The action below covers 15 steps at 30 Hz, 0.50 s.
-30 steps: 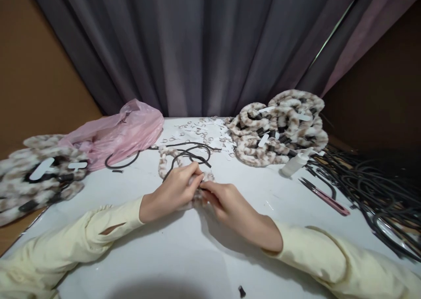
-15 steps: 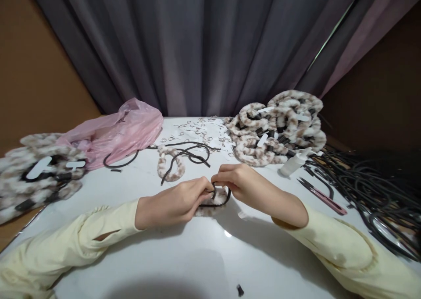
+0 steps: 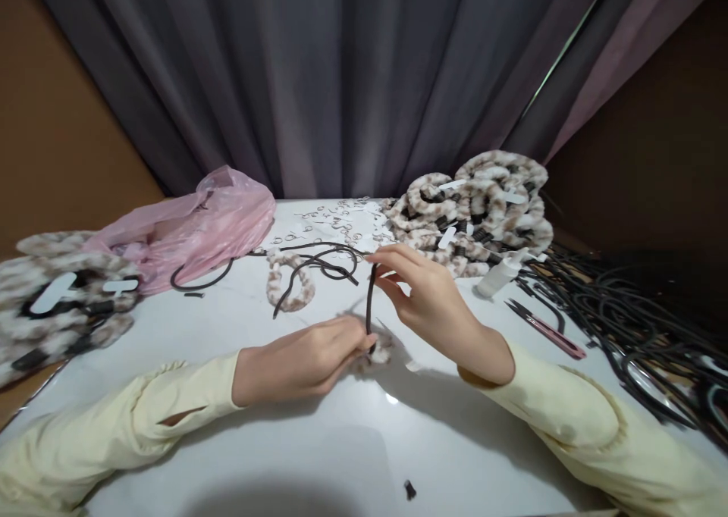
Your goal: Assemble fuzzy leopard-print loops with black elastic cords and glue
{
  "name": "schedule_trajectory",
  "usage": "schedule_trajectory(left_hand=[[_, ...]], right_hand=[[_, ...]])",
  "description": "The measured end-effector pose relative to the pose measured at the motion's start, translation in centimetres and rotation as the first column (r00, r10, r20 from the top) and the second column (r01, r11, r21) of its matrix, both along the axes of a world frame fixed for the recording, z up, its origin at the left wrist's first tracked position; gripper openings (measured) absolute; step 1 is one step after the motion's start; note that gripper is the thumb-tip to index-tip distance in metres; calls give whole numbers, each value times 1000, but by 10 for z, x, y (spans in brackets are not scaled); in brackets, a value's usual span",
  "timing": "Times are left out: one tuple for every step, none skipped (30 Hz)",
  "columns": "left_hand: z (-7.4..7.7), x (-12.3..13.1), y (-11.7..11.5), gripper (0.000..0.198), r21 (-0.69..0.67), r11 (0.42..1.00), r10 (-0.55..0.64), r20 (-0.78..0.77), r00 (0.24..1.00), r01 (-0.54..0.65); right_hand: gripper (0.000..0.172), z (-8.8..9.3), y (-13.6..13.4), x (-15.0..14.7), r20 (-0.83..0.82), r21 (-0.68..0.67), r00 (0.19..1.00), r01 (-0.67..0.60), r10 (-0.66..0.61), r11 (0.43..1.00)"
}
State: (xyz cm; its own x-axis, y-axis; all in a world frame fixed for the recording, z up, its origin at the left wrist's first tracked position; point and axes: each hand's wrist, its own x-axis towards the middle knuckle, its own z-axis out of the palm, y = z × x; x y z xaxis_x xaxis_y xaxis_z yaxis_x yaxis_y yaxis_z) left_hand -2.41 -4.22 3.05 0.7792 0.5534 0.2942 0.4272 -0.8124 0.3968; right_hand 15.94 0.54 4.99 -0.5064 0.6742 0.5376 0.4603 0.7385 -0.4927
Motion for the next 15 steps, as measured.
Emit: schedule_trajectory(left_hand=[[-1, 1, 0, 20, 37, 999, -3, 2, 1000, 2], [-1, 1, 0, 21, 85, 996, 1, 2, 1000, -1], [-3, 1, 1, 21, 143, 990, 9, 0, 1000, -9], [-4, 0, 2, 21, 209, 978, 18, -4, 1000, -17], [-6, -1, 3, 20, 278, 961, 22, -13, 1000, -18], [-7, -2, 3, 19, 346, 938, 23, -24, 999, -13], [-9, -3, 4, 17, 407, 913, 20, -35, 999, -4], [-10, -4, 4, 16, 459, 888, 8, -45, 999, 14], [-11, -5, 3, 15, 504, 863, -14, -50, 999, 37], [-11, -5, 3, 15, 540, 840, -42, -49, 998, 62], [-11, -5, 2, 15, 564, 821, -72, -46, 996, 85], [-11, -5, 2, 14, 579, 809, -95, -40, 995, 100], [-11, -5, 1, 14, 589, 801, -108, -34, 994, 107], [-10, -5, 2, 14, 597, 796, -111, -23, 994, 103], [-9, -5, 2, 13, 599, 795, -106, -10, 994, 90]], right_hand=[[24, 0, 0, 1, -23, -47, 1000, -20, 19, 999], [26, 1, -1, 4, -37, -98, 999, -35, 31, 995], [24, 2, -3, 7, -41, -136, 999, -40, 35, 990], [20, 3, -5, 10, -28, -156, 999, -43, 39, 987], [15, 5, -9, 14, 6, -171, 998, -55, 57, 984], [12, 7, -13, 17, 57, -192, 994, -81, 93, 978], [14, 8, -17, 21, 114, -224, 983, -116, 145, 968], [19, 8, -22, 23, 164, -259, 965, -156, 203, 953], [25, 7, -25, 24, 197, -284, 949, -184, 245, 941], [27, 5, -28, 25, 210, -282, 940, -206, 270, 937], [26, 2, -30, 25, 210, -260, 935, -228, 286, 938], [22, -3, -31, 24, 208, -229, 931, -251, 300, 940], [17, -8, -31, 23, 203, -190, 927, -277, 314, 942], [15, -13, -31, 21, 196, -142, 927, -295, 319, 945], [13, -17, -30, 20, 183, -86, 930, -306, 317, 948]])
